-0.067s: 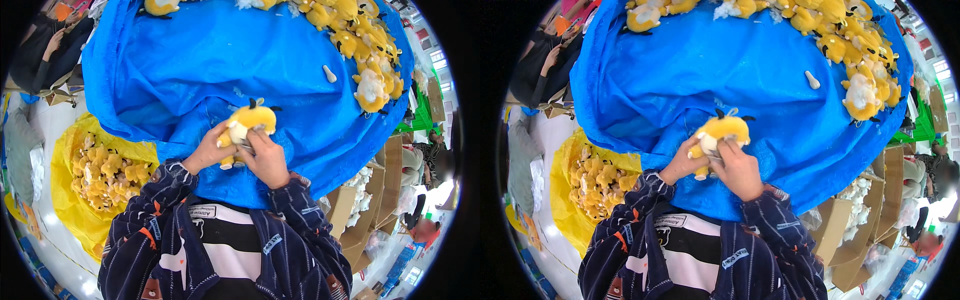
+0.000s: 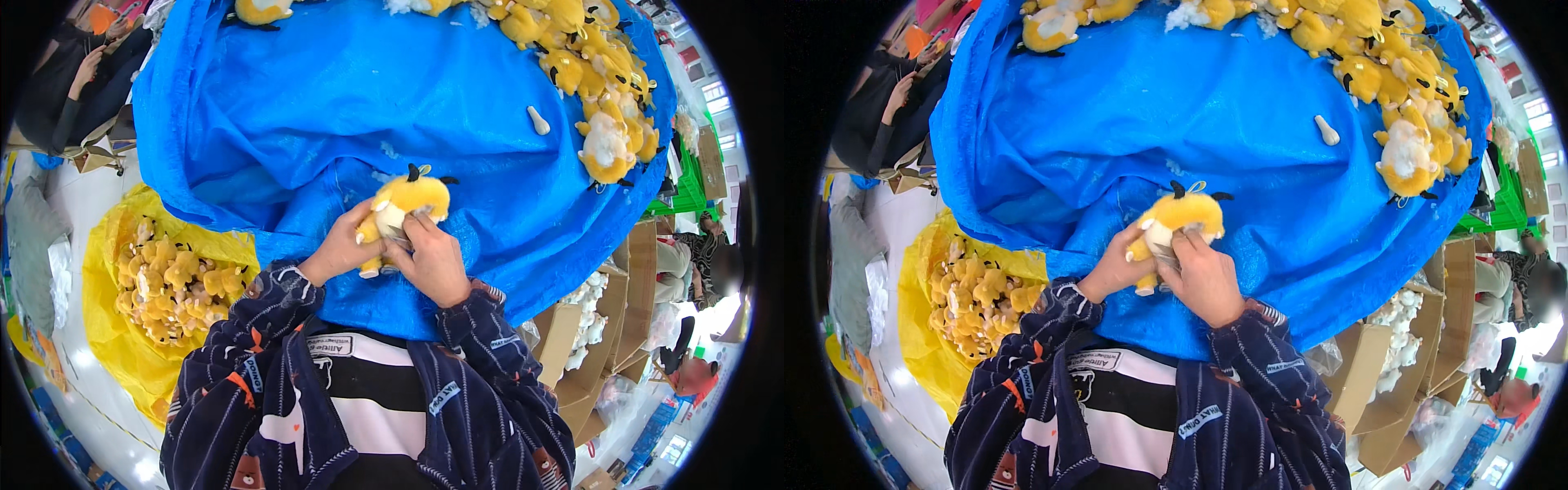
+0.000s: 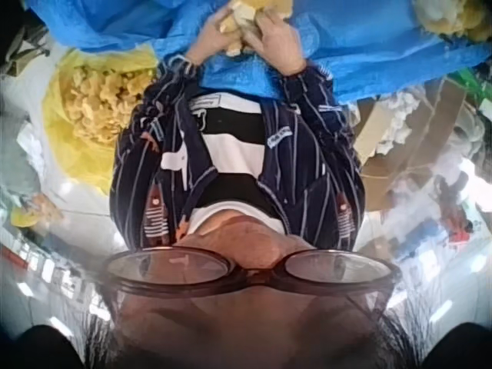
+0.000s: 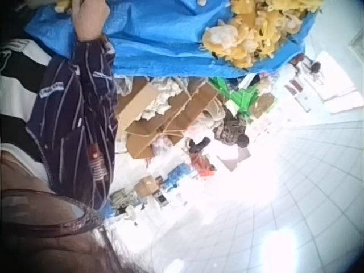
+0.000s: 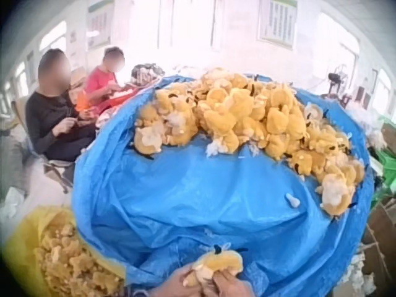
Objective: The person repeatedly picks up small yellow plush toys from a blue tarp, uses scissors to trim loose threads or excess fabric, and places the finished items into a nearby cardboard box. The process is repeated for multiple units in a consistent sequence.
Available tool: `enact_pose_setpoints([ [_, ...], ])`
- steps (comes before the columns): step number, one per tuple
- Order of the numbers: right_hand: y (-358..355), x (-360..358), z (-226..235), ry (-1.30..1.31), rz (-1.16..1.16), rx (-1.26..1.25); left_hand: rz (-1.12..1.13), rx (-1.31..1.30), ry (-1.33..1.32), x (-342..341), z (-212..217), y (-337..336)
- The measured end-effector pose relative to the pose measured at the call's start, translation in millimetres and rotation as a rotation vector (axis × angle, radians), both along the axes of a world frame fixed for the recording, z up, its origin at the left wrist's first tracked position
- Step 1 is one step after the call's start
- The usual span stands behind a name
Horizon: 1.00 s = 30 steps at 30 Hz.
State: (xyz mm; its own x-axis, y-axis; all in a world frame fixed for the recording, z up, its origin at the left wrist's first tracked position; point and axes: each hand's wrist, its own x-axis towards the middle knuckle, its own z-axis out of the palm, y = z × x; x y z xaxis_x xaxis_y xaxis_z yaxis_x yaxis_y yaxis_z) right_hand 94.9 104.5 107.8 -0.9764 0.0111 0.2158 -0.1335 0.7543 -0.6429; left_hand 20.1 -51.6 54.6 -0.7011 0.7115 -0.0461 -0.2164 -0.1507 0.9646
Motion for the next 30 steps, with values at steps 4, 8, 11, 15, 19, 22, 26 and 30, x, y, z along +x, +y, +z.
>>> enact_pose_setpoints([
  [4,7,-16,0,-0.475,0.036,-0.456,0.035,-0.064,0.227,4,-13,3],
  [8,12,-25,-3,-0.686,0.056,-1.067,0.086,-0.168,0.252,2,-1,8],
  [11,0,-15,28,-0.539,-0.041,-0.807,0.196,-0.048,0.249,0,-8,9],
  [15,14,5,44,0.029,-0.281,-0.425,0.210,0.155,-0.231,-14,24,-7],
  [19,15,7,30,0.056,-0.185,-0.347,0.159,0.166,-0.405,-6,44,-10],
  [22,6,-3,15,0.200,-0.124,-0.258,0.134,0.171,-0.467,-7,45,-11],
  [26,5,-5,9,0.206,-0.106,-0.195,0.152,0.171,-0.459,-6,45,-13],
  [30,10,-4,5,0.167,-0.108,-0.303,0.125,0.174,-0.468,-3,47,-11],
])
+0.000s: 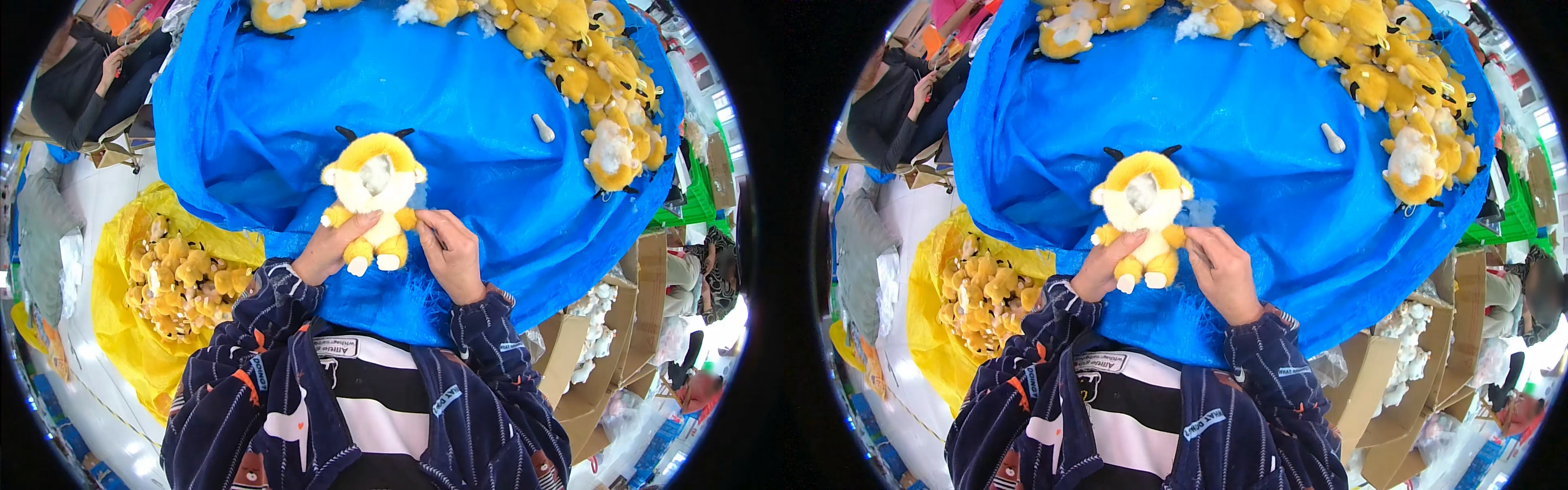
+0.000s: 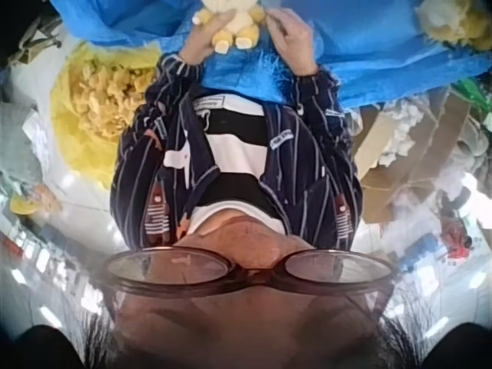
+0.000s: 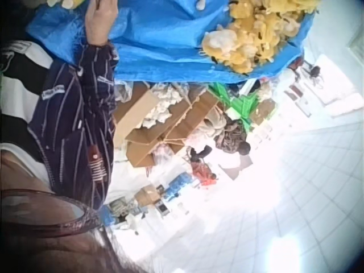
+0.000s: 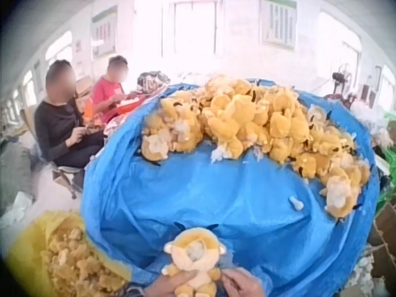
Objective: The person repeatedly picks up small yellow plush toys from a blue tarp, uses scissors to trim loose threads or excess fabric, and places the finished items into a nearby cardboard box. The process is repeated for multiple units in a consistent sequence.
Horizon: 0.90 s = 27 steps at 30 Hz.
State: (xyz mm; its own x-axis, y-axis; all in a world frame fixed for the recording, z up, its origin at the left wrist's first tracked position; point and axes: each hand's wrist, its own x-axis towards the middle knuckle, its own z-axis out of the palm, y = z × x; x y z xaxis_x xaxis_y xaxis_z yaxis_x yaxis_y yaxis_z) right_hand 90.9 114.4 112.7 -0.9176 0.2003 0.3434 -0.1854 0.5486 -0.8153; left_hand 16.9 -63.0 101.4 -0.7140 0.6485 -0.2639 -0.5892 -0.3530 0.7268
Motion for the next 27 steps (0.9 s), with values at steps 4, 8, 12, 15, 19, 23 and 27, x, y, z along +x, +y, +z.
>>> enact_pose_setpoints([
  [4,-8,5,-8,-0.327,-0.098,-0.735,0.053,-0.063,0.177,0,-3,10],
  [8,-9,6,12,-0.343,-0.142,-0.709,0.114,0.003,0.087,-3,-6,11],
  [12,-11,15,18,-0.064,0.206,0.358,0.119,-0.027,0.109,-2,-5,12],
  [15,-15,15,5,-0.022,0.160,0.313,0.147,-0.010,0.092,-1,-10,14],
  [19,-24,18,-3,0.064,0.079,0.164,0.178,0.026,0.080,5,-11,11],
  [23,-32,20,-8,-0.013,-0.124,0.024,0.236,-0.013,0.135,8,-18,12],
  [27,-30,16,-19,-0.196,-0.191,-0.230,0.220,-0.461,0.816,17,-51,-4],
])
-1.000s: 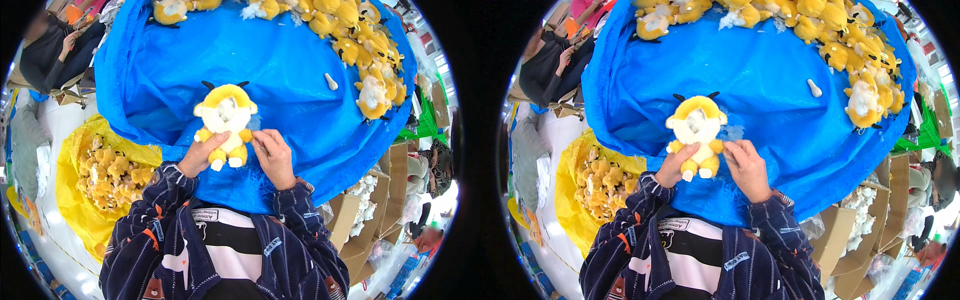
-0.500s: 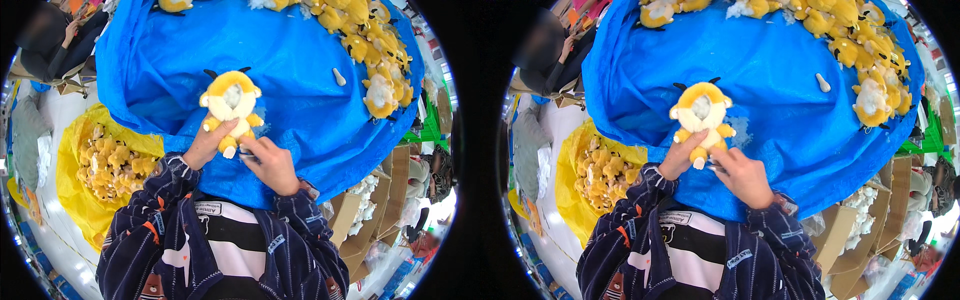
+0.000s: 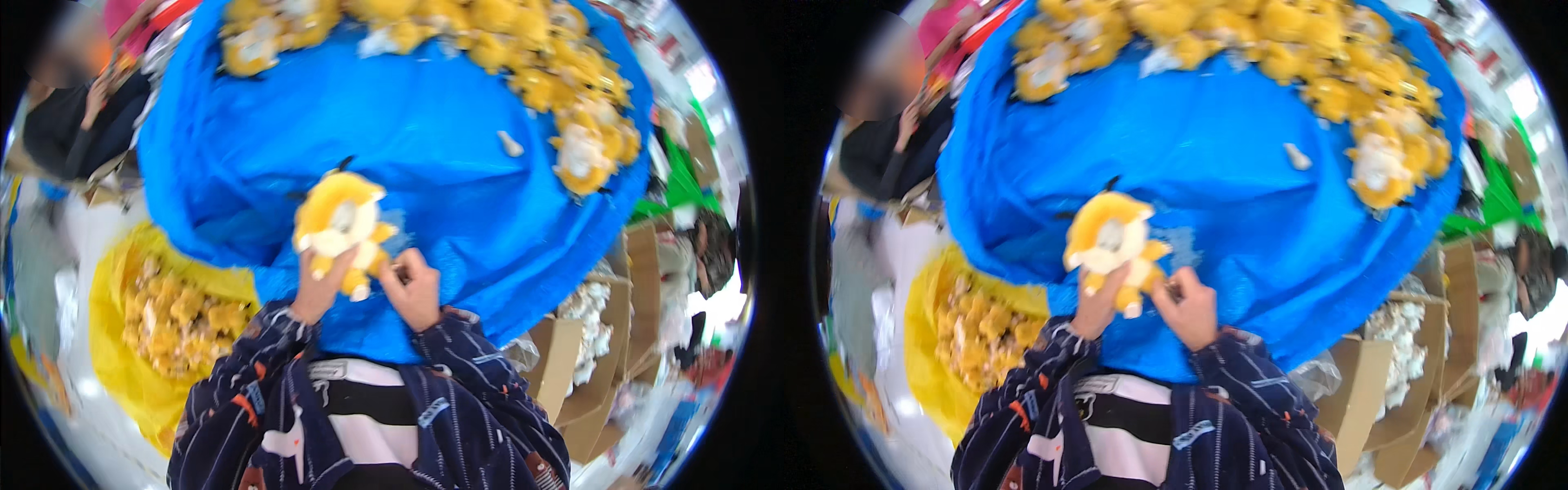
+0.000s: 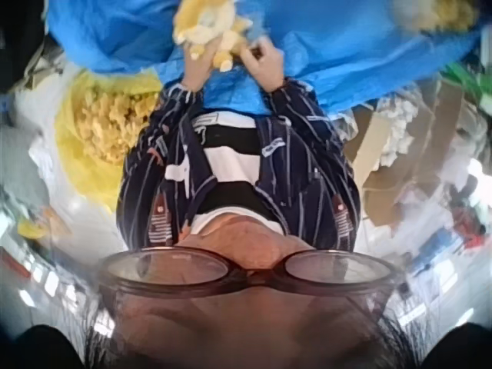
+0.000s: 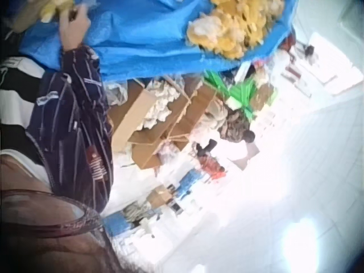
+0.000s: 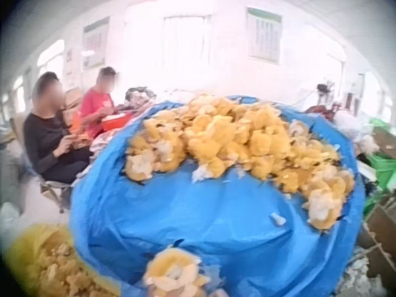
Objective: The person repeatedly picks up small yellow plush toys from a blue tarp, uses scissors to trim loose threads or excess fabric, and places the finished items into a nearby cardboard box. The process is repeated for multiple units in a consistent sequence.
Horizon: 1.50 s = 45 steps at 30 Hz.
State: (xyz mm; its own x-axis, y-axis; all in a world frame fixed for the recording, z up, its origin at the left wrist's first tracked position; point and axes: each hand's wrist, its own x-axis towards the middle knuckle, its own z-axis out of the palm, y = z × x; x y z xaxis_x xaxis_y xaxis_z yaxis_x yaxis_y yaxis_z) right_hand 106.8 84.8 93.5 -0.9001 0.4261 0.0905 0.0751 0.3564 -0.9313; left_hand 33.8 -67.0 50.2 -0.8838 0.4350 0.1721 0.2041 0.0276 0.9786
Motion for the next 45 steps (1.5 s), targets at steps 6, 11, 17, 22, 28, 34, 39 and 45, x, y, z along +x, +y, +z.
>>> enact_pose_setpoints([
  [6,15,-3,9,-0.189,0.289,-0.460,0.033,0.238,-0.197,-5,-1,-29],
  [11,83,6,65,0.328,-0.174,0.159,-0.330,0.956,-0.114,-40,80,-102],
  [17,229,-2,84,0.504,-0.953,0.142,-0.889,1.528,-0.142,-59,100,-179],
  [22,291,-15,50,0.172,-0.815,0.214,-0.630,0.970,-0.456,-57,78,-94],
  [28,217,-17,95,0.439,-0.463,0.016,-0.313,0.208,-0.247,-25,104,-40],
  [34,123,-10,116,0.281,0.113,0.416,-0.107,-0.361,0.640,-21,155,5],
  [39,58,-33,82,0.167,0.489,0.237,-0.697,-0.296,-0.055,-28,84,-1],
  [45,42,-46,40,0.102,0.420,0.015,-0.512,0.032,-0.500,-12,46,-8],
])
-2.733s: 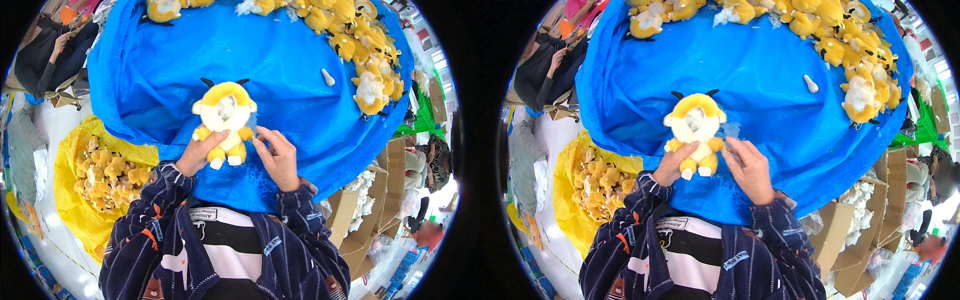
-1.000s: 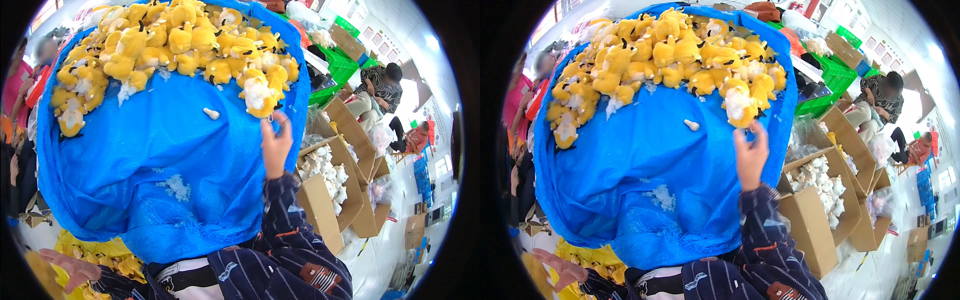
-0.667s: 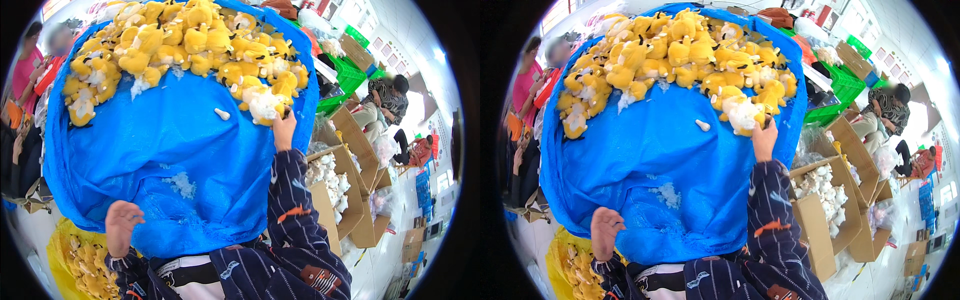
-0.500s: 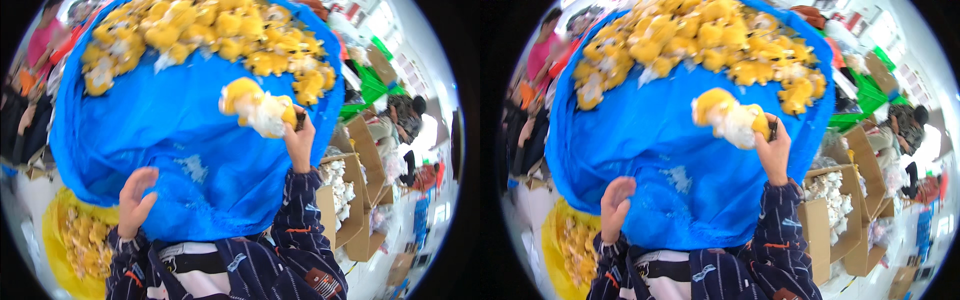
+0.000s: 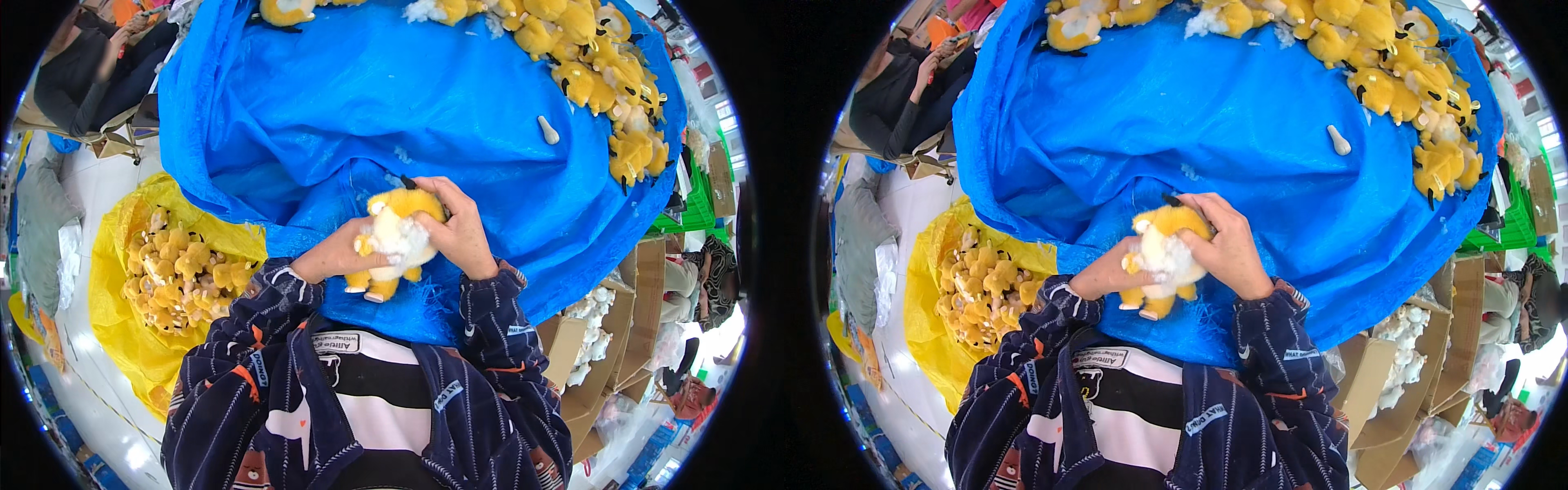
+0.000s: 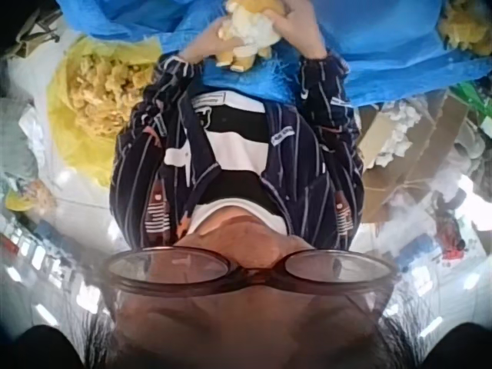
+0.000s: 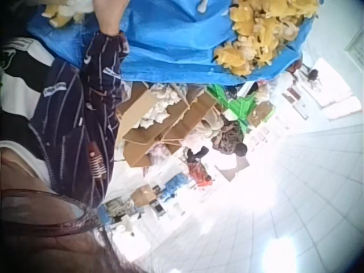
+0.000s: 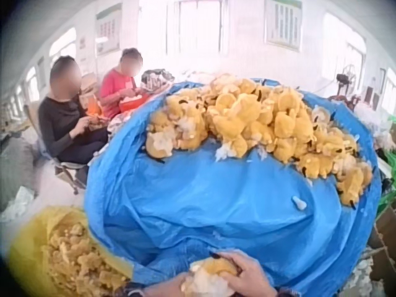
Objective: The person repeatedly picks up small yellow plush toys from a blue tarp, uses scissors to trim loose threads or excess fabric, and places the finished items into a nearby cardboard box. The process is repeated for multiple units in a consistent sequence.
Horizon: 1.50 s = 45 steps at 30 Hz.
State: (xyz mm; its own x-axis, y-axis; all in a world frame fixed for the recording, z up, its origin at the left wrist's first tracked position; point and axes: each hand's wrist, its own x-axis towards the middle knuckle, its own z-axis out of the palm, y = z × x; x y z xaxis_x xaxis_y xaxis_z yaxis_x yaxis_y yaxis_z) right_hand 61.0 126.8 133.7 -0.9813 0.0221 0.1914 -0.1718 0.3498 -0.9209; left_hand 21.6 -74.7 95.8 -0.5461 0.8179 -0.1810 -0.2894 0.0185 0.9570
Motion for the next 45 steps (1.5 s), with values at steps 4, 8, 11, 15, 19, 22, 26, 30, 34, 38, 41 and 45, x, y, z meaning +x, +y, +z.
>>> enact_pose_setpoints([
  [4,3,8,-5,-0.103,-0.085,-0.114,0.121,0.021,-0.016,1,-10,12],
  [8,-17,20,-41,-0.227,-0.238,-0.174,0.273,-0.056,0.258,5,-26,18],
  [11,-28,20,-36,-0.249,-0.286,0.080,0.313,-0.181,0.461,8,-35,21],
  [15,-27,16,-46,-0.218,-0.241,0.025,0.351,-0.232,0.447,6,-32,21],
  [19,-29,21,-38,-0.216,-0.159,-0.300,0.397,-0.087,0.332,3,-38,21],
  [22,-33,22,-49,-0.116,-0.303,-0.107,0.273,-0.148,0.388,5,-26,21],
  [26,-26,18,-59,-0.115,-0.400,-0.035,0.226,-0.193,0.519,7,-9,15],
  [30,-24,17,-57,-0.126,-0.433,0.009,0.418,-0.226,0.483,15,-1,6],
  [34,-29,16,-55,-0.145,-0.444,-0.014,0.478,-0.159,0.379,18,-3,9],
  [38,-33,17,-59,-0.189,-0.378,0.037,0.456,-0.128,0.464,20,6,20],
  [41,-31,15,-67,-0.115,-0.307,-0.127,0.475,-0.160,0.849,19,2,22],
  [45,-41,25,-50,-0.132,-0.273,-0.117,0.629,-0.265,1.156,9,-20,13],
])
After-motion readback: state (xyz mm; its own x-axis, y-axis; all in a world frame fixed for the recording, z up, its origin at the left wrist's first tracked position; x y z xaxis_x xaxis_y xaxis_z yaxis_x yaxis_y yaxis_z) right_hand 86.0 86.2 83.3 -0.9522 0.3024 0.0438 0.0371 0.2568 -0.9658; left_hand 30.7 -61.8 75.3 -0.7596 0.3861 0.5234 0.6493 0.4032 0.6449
